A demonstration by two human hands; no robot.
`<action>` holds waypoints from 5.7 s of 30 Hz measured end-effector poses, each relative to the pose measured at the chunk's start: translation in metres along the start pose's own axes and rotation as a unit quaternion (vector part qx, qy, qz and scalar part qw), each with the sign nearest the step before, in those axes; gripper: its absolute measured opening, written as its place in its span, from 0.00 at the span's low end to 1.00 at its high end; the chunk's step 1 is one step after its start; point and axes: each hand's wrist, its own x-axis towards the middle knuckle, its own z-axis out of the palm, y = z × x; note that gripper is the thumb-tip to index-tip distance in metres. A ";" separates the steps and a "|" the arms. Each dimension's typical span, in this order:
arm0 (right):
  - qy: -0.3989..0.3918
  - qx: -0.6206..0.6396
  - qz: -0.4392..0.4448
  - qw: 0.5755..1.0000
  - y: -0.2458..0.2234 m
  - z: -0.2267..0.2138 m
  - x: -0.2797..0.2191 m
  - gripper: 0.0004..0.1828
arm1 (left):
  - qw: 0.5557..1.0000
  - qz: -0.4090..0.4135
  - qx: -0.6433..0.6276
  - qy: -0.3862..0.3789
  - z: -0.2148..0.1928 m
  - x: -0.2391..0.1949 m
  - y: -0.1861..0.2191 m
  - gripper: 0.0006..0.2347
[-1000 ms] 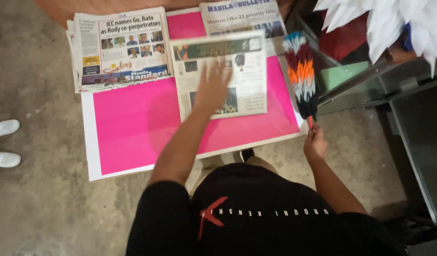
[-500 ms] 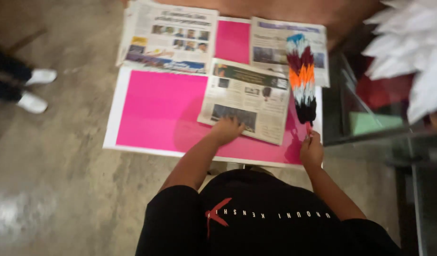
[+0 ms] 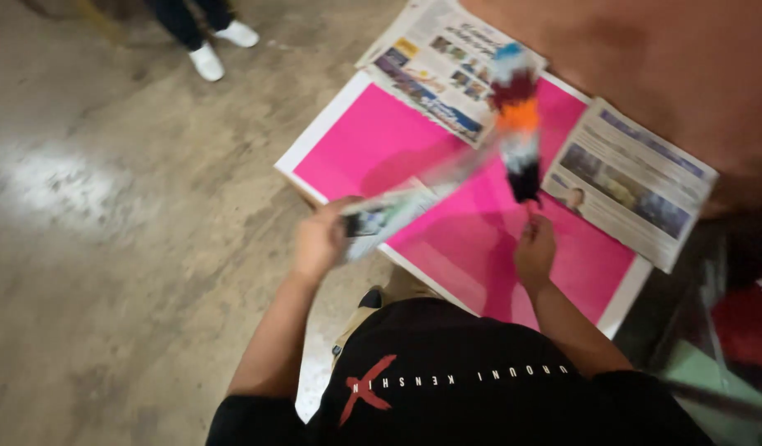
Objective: Dusting and flipping through pages of various newspapers spread on a table.
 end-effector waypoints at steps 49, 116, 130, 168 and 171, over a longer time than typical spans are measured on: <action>0.119 0.173 0.266 0.941 0.179 -0.181 0.088 0.23 | 0.725 -0.443 -0.435 -0.300 0.404 0.124 0.020 0.08; -0.102 -0.379 -0.152 0.907 -0.054 0.166 0.206 0.09 | 0.840 -0.424 -0.297 -0.161 0.179 0.031 -0.134 0.11; -0.002 -0.268 -0.204 0.942 -0.107 0.031 0.105 0.05 | 0.803 -0.429 -0.399 -0.109 0.115 -0.001 -0.147 0.07; 0.071 -0.054 0.321 0.943 -0.102 -0.036 -0.215 0.26 | 0.802 0.288 0.391 -0.348 0.291 0.192 -0.044 0.38; 0.054 -0.060 0.330 0.940 -0.098 -0.041 -0.223 0.27 | 0.788 0.273 0.408 -0.372 0.287 0.201 -0.042 0.36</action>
